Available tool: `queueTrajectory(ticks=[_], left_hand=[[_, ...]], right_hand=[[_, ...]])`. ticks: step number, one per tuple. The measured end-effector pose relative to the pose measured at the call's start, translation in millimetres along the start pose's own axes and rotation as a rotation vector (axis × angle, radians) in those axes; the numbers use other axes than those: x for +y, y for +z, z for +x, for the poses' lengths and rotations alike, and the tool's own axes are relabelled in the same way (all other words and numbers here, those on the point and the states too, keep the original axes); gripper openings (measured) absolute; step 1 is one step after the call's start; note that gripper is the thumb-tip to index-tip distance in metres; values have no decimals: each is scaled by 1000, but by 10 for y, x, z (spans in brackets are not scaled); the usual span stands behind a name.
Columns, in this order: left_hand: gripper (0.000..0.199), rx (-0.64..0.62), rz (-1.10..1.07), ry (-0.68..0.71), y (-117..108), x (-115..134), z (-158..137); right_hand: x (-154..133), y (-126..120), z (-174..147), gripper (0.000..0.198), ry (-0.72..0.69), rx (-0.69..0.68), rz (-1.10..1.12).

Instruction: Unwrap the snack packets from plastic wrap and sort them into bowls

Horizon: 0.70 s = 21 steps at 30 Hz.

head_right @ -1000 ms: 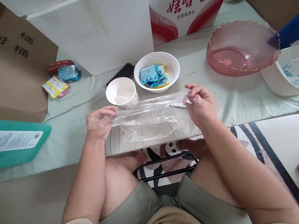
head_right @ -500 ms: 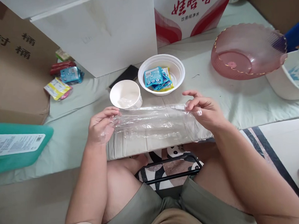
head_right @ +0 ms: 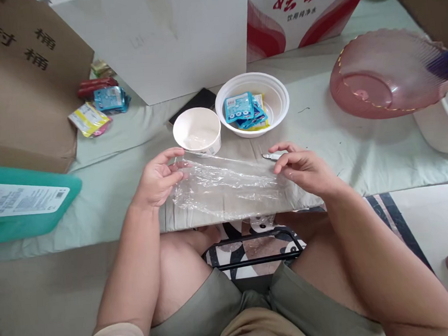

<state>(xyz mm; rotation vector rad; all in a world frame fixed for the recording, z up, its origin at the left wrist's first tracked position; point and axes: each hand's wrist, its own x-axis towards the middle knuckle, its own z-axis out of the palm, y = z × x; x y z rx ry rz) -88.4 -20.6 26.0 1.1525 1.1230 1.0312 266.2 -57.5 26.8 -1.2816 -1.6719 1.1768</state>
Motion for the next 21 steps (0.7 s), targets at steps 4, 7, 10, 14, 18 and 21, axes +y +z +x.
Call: queueTrajectory(ticks=[4, 7, 10, 14, 18, 21], left_hand=[[53, -79, 24, -11, -41, -40, -12], [59, -118, 22, -28, -72, -37, -55], [63, -162, 8, -42, -88, -11, -116], [62, -305, 25, -44, -38, 26, -195], [52, -477, 31, -81, 52, 53, -256], [42, -441, -10, -43, 53, 67, -260]], right_hand=[[15, -118, -27, 21, 50, -209, -1], [11, -197, -35, 20, 21, -56, 156], [-104, -134, -14, 13, -35, 304, 291], [-379, 287, 70, 34, -6, 87, 98], [-527, 731, 189, 46, 0, -320, -143], [-523, 794, 205, 8, 37, -502, -229]])
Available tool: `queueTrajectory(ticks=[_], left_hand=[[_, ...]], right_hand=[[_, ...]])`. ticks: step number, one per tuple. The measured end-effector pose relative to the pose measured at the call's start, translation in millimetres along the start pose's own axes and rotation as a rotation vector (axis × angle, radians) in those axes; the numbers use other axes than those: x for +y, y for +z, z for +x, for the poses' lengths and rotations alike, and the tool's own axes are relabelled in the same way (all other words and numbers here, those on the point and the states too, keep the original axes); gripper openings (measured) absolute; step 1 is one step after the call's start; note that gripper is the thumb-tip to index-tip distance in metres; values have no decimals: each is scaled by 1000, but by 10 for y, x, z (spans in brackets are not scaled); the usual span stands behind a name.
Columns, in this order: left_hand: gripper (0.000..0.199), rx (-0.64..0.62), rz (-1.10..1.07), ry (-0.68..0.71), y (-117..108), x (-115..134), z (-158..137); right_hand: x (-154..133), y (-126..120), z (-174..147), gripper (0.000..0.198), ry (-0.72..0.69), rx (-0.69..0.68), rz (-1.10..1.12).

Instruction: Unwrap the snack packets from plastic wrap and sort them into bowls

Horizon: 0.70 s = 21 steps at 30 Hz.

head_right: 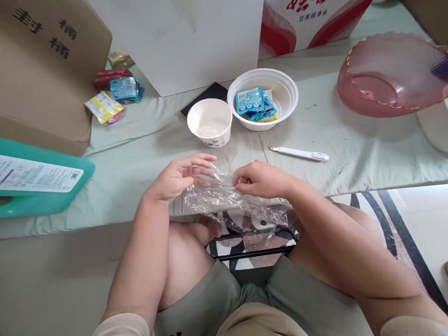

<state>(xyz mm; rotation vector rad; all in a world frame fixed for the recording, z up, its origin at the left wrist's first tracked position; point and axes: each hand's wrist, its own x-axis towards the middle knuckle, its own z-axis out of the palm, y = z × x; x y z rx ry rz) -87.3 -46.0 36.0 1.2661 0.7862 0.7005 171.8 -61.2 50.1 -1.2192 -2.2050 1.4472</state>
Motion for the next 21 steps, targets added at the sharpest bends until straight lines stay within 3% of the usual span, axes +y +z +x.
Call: queueTrajectory(ticks=[2, 5, 8, 11, 15, 19, 21], left_hand=[[41, 153, -59, 98, -39, -1, 13], [43, 310, -232, 162, -55, -35, 61], [52, 248, -405, 61, 104, -111, 122], [68, 126, -487, -55, 397, -183, 167], [81, 0, -389, -132, 690, -182, 220], [77, 111, -242, -137, 751, -154, 297], [67, 178, -134, -165, 752, -162, 339]], right_hand=[[39, -28, -64, 11, 38, 22, 84], [120, -52, -196, 17, 53, 234, 353], [186, 4, -260, 25, -13, 439, 596], [204, 94, -244, 32, -7, 552, 692], [177, 173, -211, 29, 118, 675, 444], [163, 206, -219, 16, 183, 760, 93], [158, 209, -233, 16, 176, 763, 33]])
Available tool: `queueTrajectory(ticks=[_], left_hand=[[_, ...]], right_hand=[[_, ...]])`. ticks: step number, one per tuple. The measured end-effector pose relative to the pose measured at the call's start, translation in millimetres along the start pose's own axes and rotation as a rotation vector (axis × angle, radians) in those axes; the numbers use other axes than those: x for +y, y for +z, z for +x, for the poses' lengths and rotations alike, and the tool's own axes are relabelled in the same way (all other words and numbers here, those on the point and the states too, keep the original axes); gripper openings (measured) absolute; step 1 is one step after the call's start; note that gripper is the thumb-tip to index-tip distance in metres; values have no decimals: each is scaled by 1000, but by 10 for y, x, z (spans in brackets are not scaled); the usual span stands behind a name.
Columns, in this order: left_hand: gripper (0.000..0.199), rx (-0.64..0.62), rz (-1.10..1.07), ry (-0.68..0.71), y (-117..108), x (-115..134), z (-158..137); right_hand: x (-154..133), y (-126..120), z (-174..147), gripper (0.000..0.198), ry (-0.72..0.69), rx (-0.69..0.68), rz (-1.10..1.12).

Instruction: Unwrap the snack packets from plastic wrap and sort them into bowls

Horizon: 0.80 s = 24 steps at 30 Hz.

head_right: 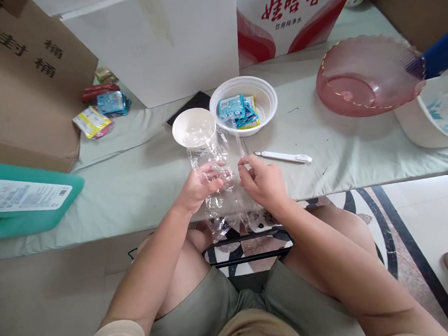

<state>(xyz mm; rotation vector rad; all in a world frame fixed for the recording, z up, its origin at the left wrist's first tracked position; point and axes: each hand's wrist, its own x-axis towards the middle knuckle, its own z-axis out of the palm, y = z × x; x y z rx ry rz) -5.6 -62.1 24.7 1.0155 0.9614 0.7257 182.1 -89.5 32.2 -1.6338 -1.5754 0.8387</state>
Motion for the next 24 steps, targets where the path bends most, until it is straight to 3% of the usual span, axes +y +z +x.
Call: queueTrajectory(ticks=[5, 11, 14, 17, 20, 22, 24], left_hand=[[31, 73, 181, -36, -35, 33, 72], [46, -66, 104, -80, -196, 141, 107], [42, -88, 14, -56, -252, 152, 107], [28, -128, -77, -1, -306, 163, 88], [20, -124, -80, 87, -373, 181, 87], [27, -124, -60, 153, -403, 182, 111], [36, -84, -3, 205, -407, 171, 144]], right_hand=[[15, -59, 14, 23, 32, -58, 178], [102, -117, 148, 26, 96, -76, 484], [78, -169, 184, 18, 72, -98, 591], [56, -231, 189, 13, 94, -155, 613], [118, -240, 188, 25, 83, -148, 645], [180, -209, 183, 34, 38, -91, 625], [217, -166, 170, 26, 23, -29, 557]])
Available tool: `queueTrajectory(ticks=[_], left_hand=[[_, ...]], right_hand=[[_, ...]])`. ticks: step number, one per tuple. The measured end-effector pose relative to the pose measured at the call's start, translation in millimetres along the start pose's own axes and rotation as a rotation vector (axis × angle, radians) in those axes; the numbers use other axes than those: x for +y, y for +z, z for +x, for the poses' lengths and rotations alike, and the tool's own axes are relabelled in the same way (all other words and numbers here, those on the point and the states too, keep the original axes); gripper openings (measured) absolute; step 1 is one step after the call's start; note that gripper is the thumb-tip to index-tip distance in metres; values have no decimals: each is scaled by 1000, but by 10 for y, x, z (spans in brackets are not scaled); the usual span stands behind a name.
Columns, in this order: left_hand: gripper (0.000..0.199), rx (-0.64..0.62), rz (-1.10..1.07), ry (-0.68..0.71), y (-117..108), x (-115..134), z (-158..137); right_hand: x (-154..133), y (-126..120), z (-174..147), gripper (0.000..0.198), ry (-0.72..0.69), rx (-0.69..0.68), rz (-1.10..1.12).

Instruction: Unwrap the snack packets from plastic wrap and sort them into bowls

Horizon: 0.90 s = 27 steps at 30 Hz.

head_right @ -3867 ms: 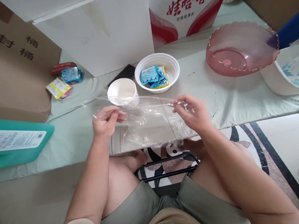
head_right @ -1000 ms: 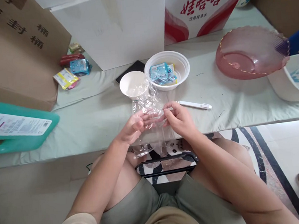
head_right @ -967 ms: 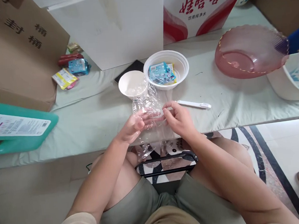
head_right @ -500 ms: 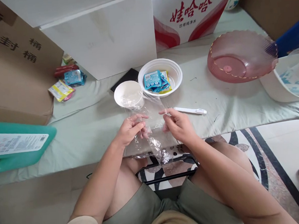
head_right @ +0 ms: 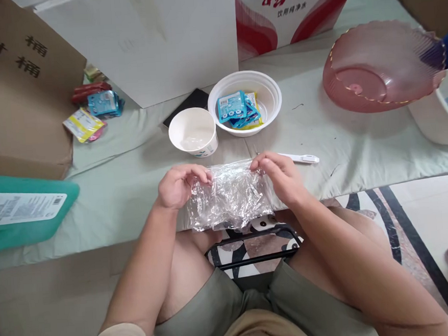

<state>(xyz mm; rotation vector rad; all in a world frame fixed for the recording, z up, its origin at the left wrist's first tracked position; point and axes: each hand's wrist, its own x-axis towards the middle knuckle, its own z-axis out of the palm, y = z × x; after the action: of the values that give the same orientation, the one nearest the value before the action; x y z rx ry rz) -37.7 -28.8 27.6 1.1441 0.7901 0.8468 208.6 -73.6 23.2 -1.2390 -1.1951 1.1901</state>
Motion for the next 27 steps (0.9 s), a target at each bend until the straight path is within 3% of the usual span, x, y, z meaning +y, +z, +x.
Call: queueTrajectory(ticks=[2, 5, 9, 13, 19, 24, 27], left_hand=[[31, 76, 101, 31, 18, -20, 22], [28, 126, 141, 41, 55, -24, 12], [51, 148, -58, 20, 70, 17, -48], [78, 89, -188, -101, 115, 47, -90], [51, 12, -127, -273, 292, 18, -118], [37, 89, 5, -291, 306, -6, -69], [35, 153, 143, -342, 234, 4, -37]], right_hand=[[20, 34, -18, 23, 6, 37, -9], [20, 80, -43, 55, 69, 3, 70], [49, 111, -48, 34, 201, -129, -46], [52, 136, -39, 33, 180, -86, 9], [-48, 94, -60, 27, 132, -80, -73], [-100, 34, -91, 27, 208, -268, -200], [-104, 4, -84, 27, 194, -227, -106]])
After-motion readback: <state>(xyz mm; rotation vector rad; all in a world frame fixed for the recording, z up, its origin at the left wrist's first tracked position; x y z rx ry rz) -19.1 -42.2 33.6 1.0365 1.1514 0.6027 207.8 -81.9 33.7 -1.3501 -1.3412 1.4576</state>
